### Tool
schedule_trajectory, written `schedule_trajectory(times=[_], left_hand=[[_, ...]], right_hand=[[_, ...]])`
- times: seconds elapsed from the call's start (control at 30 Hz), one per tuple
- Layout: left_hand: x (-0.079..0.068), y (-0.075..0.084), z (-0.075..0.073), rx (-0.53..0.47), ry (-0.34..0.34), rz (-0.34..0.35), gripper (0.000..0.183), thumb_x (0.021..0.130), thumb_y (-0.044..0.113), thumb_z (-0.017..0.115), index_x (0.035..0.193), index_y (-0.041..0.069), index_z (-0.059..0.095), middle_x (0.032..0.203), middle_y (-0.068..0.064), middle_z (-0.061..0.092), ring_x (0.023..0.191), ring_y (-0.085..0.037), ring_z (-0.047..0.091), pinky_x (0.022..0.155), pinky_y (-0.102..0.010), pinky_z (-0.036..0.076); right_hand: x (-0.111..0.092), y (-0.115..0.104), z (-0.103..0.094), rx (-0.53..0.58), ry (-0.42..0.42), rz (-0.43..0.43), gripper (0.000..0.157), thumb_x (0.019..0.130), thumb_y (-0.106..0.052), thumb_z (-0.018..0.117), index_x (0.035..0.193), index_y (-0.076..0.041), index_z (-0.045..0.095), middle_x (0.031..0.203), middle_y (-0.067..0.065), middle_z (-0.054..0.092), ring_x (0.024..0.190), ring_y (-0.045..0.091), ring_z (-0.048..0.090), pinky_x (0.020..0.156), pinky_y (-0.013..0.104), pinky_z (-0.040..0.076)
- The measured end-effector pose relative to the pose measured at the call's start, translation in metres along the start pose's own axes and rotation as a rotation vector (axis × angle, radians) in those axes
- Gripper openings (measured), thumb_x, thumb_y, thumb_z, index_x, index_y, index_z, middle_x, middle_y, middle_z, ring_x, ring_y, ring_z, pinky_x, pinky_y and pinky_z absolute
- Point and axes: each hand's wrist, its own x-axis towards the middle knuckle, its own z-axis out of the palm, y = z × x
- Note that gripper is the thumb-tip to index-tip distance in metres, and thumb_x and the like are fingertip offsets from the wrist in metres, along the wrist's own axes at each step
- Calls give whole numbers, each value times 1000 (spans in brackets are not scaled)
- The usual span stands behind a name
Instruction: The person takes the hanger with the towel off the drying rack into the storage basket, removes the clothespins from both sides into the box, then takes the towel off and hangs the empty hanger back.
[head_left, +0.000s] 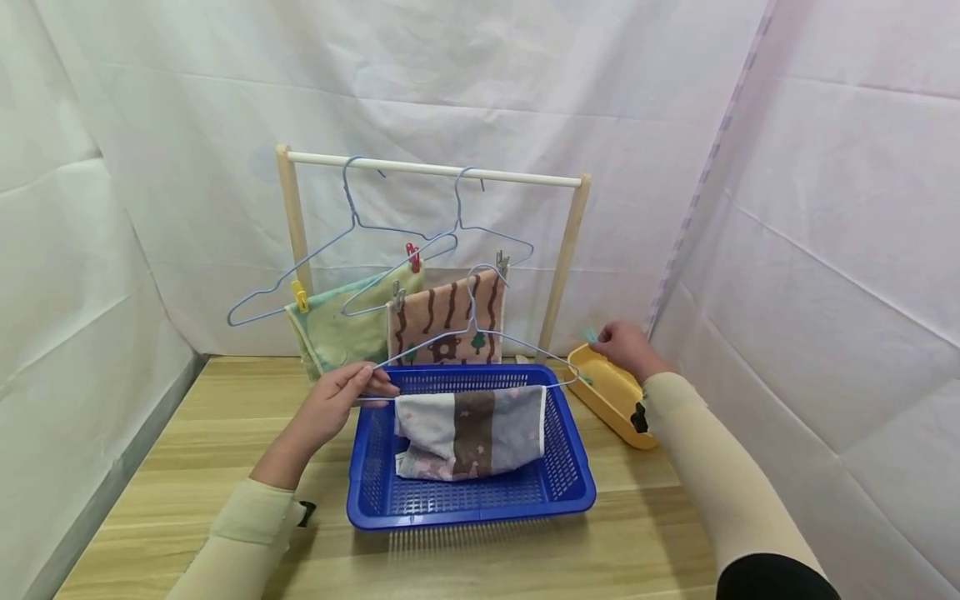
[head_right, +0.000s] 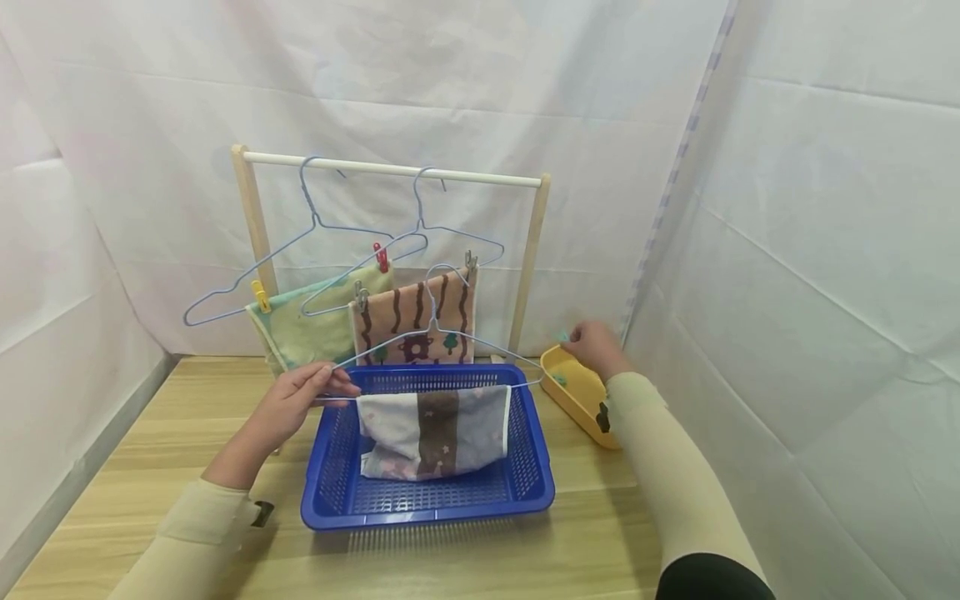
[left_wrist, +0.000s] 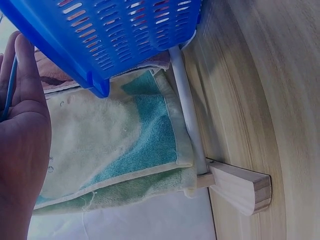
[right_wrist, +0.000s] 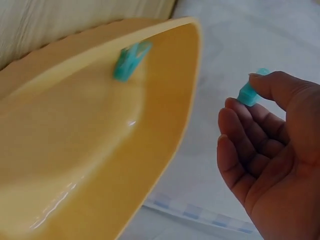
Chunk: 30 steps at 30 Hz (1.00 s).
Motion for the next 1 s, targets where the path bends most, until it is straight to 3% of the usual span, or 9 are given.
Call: schedule_trajectory(times=[0.17, 0.4, 0.67, 0.83, 1.0], left_hand=[[-1, 0, 0, -3, -4, -3, 43, 124, 20, 37, 122, -12, 66, 116, -29, 77, 108, -19, 80, 91, -44, 68], [0, -1, 0, 0, 6, -16, 43, 124, 21, 38, 122, -11, 66, 115, -27, 78, 108, -19, 80, 91, -42, 68], [0, 1, -1, 3, 8, -14, 43, 124, 22, 38, 122, -10, 66, 115, -25, 79, 108, -19, 80, 91, -41, 68], [-1, 2, -2, 9, 9, -11, 43, 124, 22, 37, 121, -10, 66, 115, -25, 79, 109, -19, 80, 91, -40, 68], [-2, 3, -1, 5, 7, -7, 43, 124, 21, 37, 121, -11, 66, 115, -26, 79, 108, -19, 80, 91, -40, 68]], right_hand=[[5, 8, 10, -88, -74, 33, 21, 102, -17, 78, 89, -1, 74, 82, 8, 69, 73, 22, 60, 66, 36, 54], [13, 18, 23, -142, -152, 63, 17, 100, -9, 78, 98, 7, 75, 87, 14, 72, 78, 26, 65, 70, 41, 58], [21, 37, 39, -219, -175, 121, 18, 98, -14, 81, 102, 2, 74, 94, 13, 74, 86, 29, 70, 79, 47, 62], [25, 45, 47, -240, -173, 114, 20, 97, -14, 82, 101, 3, 73, 93, 15, 73, 86, 31, 70, 81, 48, 61], [27, 49, 52, -227, -166, 81, 15, 92, -8, 82, 89, 3, 71, 83, 13, 70, 76, 29, 64, 73, 44, 58]])
